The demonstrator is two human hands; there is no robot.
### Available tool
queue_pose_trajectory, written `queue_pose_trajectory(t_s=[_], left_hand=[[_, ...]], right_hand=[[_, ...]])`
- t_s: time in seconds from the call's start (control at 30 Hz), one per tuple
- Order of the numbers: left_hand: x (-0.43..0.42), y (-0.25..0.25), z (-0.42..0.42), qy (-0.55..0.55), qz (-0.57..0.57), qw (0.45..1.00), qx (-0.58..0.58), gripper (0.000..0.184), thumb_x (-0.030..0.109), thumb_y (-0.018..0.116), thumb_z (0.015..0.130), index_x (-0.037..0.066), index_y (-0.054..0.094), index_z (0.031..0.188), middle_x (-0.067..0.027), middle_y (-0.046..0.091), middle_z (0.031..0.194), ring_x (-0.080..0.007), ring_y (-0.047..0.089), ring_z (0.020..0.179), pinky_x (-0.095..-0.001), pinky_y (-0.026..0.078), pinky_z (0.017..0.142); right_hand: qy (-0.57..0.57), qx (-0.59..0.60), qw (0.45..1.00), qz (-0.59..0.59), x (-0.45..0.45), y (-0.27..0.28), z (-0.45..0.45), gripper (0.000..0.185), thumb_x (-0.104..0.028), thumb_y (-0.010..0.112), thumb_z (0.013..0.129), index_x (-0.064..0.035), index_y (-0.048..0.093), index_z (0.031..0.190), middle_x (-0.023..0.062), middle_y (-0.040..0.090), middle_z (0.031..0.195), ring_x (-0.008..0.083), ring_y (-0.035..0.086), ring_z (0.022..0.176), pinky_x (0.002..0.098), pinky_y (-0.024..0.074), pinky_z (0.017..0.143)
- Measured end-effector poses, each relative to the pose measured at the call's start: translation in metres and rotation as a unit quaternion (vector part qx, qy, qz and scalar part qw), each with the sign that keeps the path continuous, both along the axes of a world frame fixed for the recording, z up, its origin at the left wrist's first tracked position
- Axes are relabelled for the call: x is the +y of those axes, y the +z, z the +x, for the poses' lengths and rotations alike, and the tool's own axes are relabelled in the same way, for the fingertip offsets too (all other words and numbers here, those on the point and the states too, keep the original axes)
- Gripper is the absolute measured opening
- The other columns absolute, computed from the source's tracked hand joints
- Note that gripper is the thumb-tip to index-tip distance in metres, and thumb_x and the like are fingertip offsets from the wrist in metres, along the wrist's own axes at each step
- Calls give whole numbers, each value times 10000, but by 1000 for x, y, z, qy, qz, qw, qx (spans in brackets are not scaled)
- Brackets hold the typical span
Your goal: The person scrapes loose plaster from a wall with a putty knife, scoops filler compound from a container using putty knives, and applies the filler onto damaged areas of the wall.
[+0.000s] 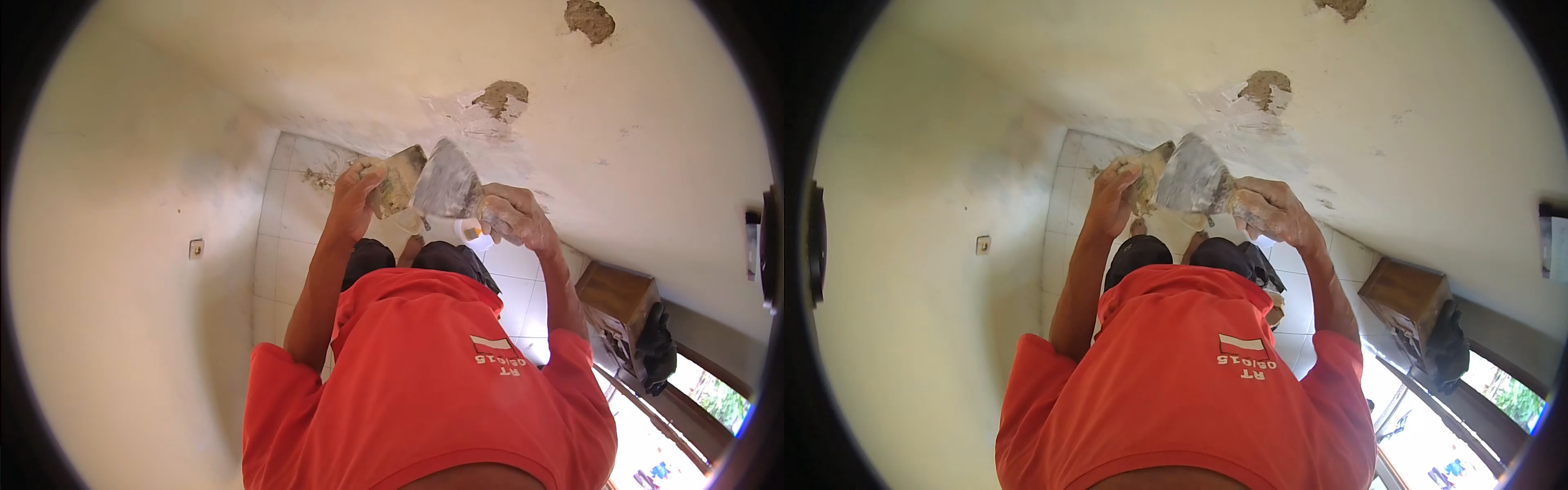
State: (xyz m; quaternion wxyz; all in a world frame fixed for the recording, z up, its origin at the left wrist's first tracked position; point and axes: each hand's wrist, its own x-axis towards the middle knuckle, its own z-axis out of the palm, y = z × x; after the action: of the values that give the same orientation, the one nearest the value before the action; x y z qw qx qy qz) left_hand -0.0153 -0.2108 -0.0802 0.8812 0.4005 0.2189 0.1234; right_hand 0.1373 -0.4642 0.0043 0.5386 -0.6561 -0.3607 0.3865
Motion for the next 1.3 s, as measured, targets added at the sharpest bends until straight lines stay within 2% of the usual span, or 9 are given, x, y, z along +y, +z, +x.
queue_pose_trajectory(t_s=[0.2, 0.4, 0.7, 0.8, 0.87, 0.97, 1.0, 1.1, 1.3], left_hand=[[14, 26, 7, 6, -10, 999, -46, 183, 92, 624, 906, 36, 562, 1068, -11, 611, 918, -69, 563, 796, -212, 457, 720], [32, 13, -11, 45, -19, 994, -103, 191, 71, 630, 884, 36, 559, 1058, 5, 579, 922, -57, 525, 820, -214, 438, 744], [61, 14, -24, 61, 6, 996, -67, 163, 87, 634, 899, 39, 570, 1041, 10, 570, 908, -63, 528, 809, -227, 449, 748], [78, 16, -29, 25, 61, 998, -2, 171, 84, 611, 906, 35, 553, 1059, -28, 602, 925, -88, 572, 834, -261, 487, 766], [80, 19, -24, 59, 107, 993, -9, 158, 82, 607, 915, 34, 557, 1056, -20, 591, 921, -84, 554, 835, -245, 463, 768], [84, 27, -16, 108, 209, 972, -14, 140, 76, 595, 926, 29, 554, 1051, -29, 590, 939, -93, 535, 859, -237, 435, 788], [83, 33, -12, 125, 261, 957, -14, 135, 72, 589, 928, 25, 548, 1048, -46, 601, 961, -105, 535, 881, -244, 431, 806], [71, 55, -7, 120, 335, 934, -44, 125, 43, 579, 928, 9, 534, 1039, -95, 623, 1028, -139, 543, 953, -264, 427, 863], [58, 52, -2, 116, 467, 855, -193, 180, -90, 534, 896, 4, 514, 1048, -181, 645, 1088, -261, 615, 1032, -347, 450, 929]], right_hand=[[55, 38, 989, -131, 33, -2, 1, 341, -290, 490, 986, -2, 653, 904, 45, 599, 633, 101, 530, 488, 252, 420, 455], [-7, 59, 991, -120, 58, -8, -5, 319, -289, 507, 979, -13, 657, 924, 37, 590, 639, 85, 514, 492, 249, 408, 453], [-70, 108, 991, 31, 72, -60, -11, 331, -274, 465, 999, -34, 562, 793, 19, 535, 642, 65, 454, 508, 230, 367, 457], [-108, 49, 993, 6, 66, -68, -10, 291, -245, 466, 997, -21, 582, 853, 22, 552, 700, 66, 461, 541, 222, 371, 472], [-211, 9, 977, -38, 64, -44, -24, 280, -223, 515, 970, 12, 641, 1053, 26, 568, 745, 99, 526, 623, 260, 435, 545], [-227, -70, 961, -138, 69, 20, -46, 263, -158, 555, 941, -24, 660, 1142, 47, 596, 785, 122, 536, 620, 282, 458, 570], [-236, -70, 960, -132, 70, 29, -51, 263, -158, 555, 941, -24, 660, 1142, 47, 596, 785, 122, 536, 620, 282, 458, 570], [-138, -377, 909, -111, 73, 40, -64, 343, -85, 629, 867, -122, 673, 1205, 75, 605, 823, 210, 585, 656, 310, 497, 588], [-231, -454, 857, -80, 84, 42, -79, 406, -54, 688, 798, -135, 678, 1195, 44, 595, 857, 206, 601, 724, 333, 509, 594]])
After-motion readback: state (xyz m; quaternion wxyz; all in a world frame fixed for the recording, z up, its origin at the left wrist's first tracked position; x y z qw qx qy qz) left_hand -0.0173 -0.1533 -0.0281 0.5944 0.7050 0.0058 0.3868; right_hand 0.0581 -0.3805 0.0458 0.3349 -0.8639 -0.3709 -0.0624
